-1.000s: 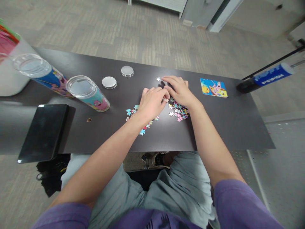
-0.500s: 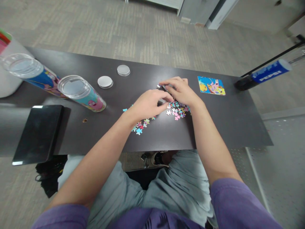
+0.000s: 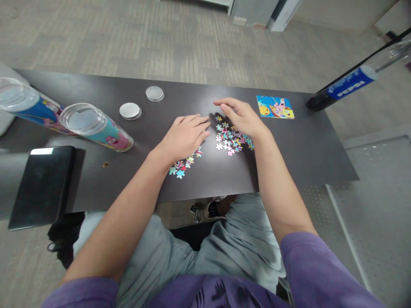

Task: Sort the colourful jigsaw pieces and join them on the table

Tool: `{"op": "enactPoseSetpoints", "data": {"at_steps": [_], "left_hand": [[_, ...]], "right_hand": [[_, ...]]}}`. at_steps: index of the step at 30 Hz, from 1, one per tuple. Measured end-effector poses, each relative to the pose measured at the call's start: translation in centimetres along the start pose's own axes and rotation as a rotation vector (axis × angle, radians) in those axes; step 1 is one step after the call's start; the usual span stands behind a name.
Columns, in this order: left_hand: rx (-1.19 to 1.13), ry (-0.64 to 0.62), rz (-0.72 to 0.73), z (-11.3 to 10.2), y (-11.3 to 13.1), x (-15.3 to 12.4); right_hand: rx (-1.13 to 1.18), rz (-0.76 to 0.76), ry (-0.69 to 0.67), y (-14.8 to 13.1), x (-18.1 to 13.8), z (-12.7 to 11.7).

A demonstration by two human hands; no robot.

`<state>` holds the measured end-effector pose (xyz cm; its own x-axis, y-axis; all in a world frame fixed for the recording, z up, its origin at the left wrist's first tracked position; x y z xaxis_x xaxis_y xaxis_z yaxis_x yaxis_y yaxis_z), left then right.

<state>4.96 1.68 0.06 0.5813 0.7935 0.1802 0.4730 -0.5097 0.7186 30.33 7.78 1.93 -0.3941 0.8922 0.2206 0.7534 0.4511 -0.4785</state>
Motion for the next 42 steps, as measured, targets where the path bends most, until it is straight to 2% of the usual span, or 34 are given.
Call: {"op": "enactPoseSetpoints", "data": {"at_steps": [3,7,10,13,20,26,30,36,42], "left_hand": [[0.029,-0.009,-0.005,0.3,-0.1,-1.1],[0.024,0.043,-0.004,0.1,-0.4,-2.6],[0.014,0.034,0.003,0.5,-0.1,-3.4],[0.013,0.027,0.007,0.6,0.5,-4.0],[0.1,-0.004,-0.043,-0.2,1.3,-6.2],[0.201,0.069,-0.152,-0.3,2.6,-10.1],[0.268,0.122,-0.267,-0.5,3.7,-11.9],[0.293,0.056,-0.342,-0.3,4.0,-12.0],[0.309,0.07,-0.377,-0.2,3.5,-11.7]], "right_hand": [[-0.072,0.028,0.045,-0.9,-2.1,-0.6],[-0.171,0.048,0.058,-3.1,-7.0,-0.8],[-0.276,0.083,0.042,-4.4,-10.2,-0.3],[-0.336,0.073,0.005,-5.4,-11.5,0.6],[-0.529,0.133,-0.095,-6.7,-10.3,1.6],[-0.612,0.121,-0.231,-8.6,-9.1,2.6],[-0.604,0.18,-0.309,-8.8,-8.0,3.1],[-0.592,0.238,-0.314,-7.8,-7.0,2.7],[-0.591,0.271,-0.304,-6.0,-5.9,2.0]]}}
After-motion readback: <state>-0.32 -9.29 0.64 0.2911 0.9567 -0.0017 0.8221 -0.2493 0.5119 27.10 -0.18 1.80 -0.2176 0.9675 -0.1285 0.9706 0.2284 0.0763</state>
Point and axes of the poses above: each hand's wrist, its own x-axis towards the middle knuckle, its own z-axis out of the palm, y = z × x, the point moved 4 cm from there along x, towards the middle knuckle, and after that the axes turned 14 degrees about -x, right-handed, at the moved point
